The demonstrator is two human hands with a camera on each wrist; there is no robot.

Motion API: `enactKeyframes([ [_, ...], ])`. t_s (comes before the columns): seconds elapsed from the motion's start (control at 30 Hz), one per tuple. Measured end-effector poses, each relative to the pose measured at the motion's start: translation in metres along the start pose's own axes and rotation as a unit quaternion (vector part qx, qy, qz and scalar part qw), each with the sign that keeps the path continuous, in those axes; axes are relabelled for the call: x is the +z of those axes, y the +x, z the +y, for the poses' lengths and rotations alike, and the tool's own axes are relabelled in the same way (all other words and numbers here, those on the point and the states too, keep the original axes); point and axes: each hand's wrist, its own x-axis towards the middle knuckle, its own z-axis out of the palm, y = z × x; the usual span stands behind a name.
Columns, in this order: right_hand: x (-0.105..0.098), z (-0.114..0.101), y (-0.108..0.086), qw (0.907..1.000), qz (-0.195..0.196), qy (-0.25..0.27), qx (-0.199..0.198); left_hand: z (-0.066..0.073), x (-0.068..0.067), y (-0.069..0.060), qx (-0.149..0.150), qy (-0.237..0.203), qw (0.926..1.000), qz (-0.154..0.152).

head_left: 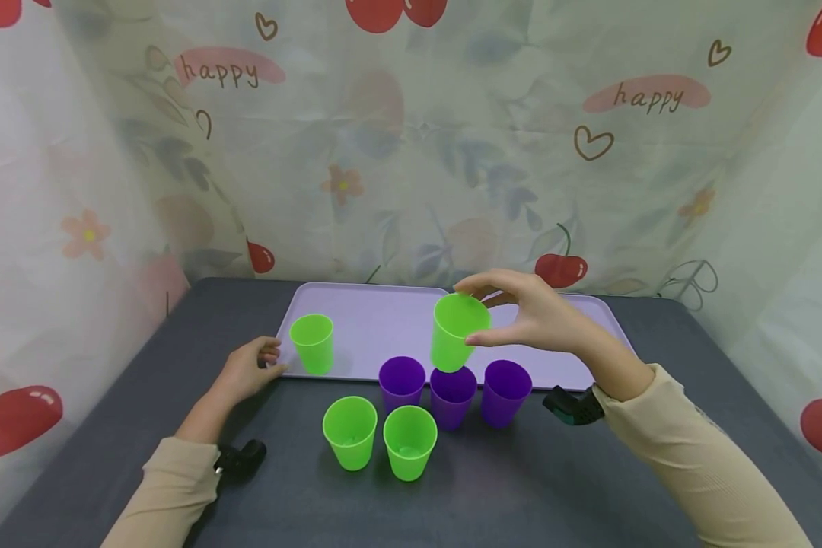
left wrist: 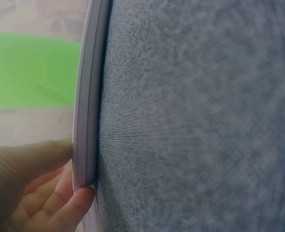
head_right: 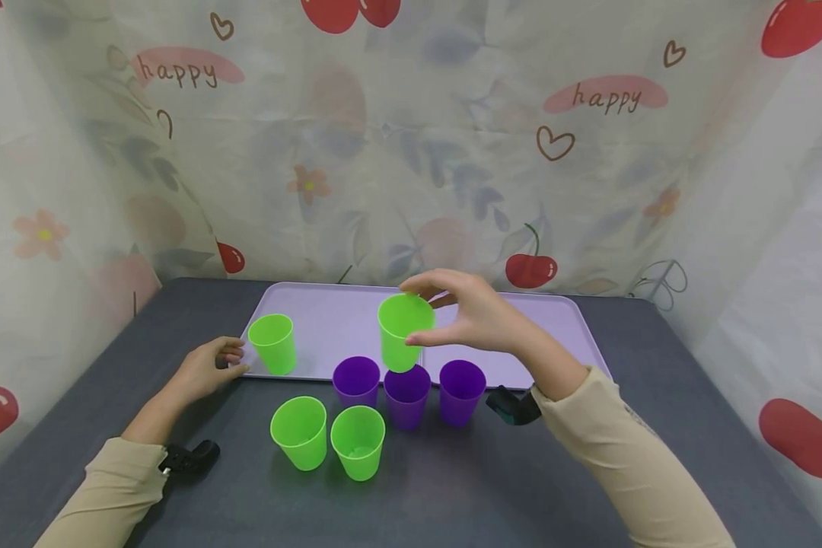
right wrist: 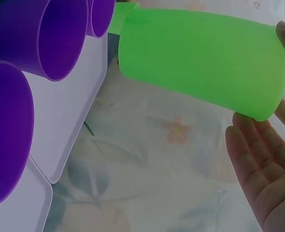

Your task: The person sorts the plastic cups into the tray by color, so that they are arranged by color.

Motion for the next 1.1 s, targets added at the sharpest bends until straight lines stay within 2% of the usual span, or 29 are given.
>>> enactKeyframes([
  [0.77,0.025,0.006,0.045,0.9992,-0.015,0.036,-0.006,-0.001,-0.002,0.001,-0.002,-0.002,1.0,-0.004],
  [0.97,0.032,0.008,0.056,0.9992,-0.024,0.033,-0.001,-0.011,0.001,0.004,0.023,-0.018,0.9995,0.013],
  [1.1,0.037,0.01,0.063,0.9989,-0.028,0.038,-0.002,-0.011,0.0,0.004,0.021,-0.019,0.9995,0.012],
])
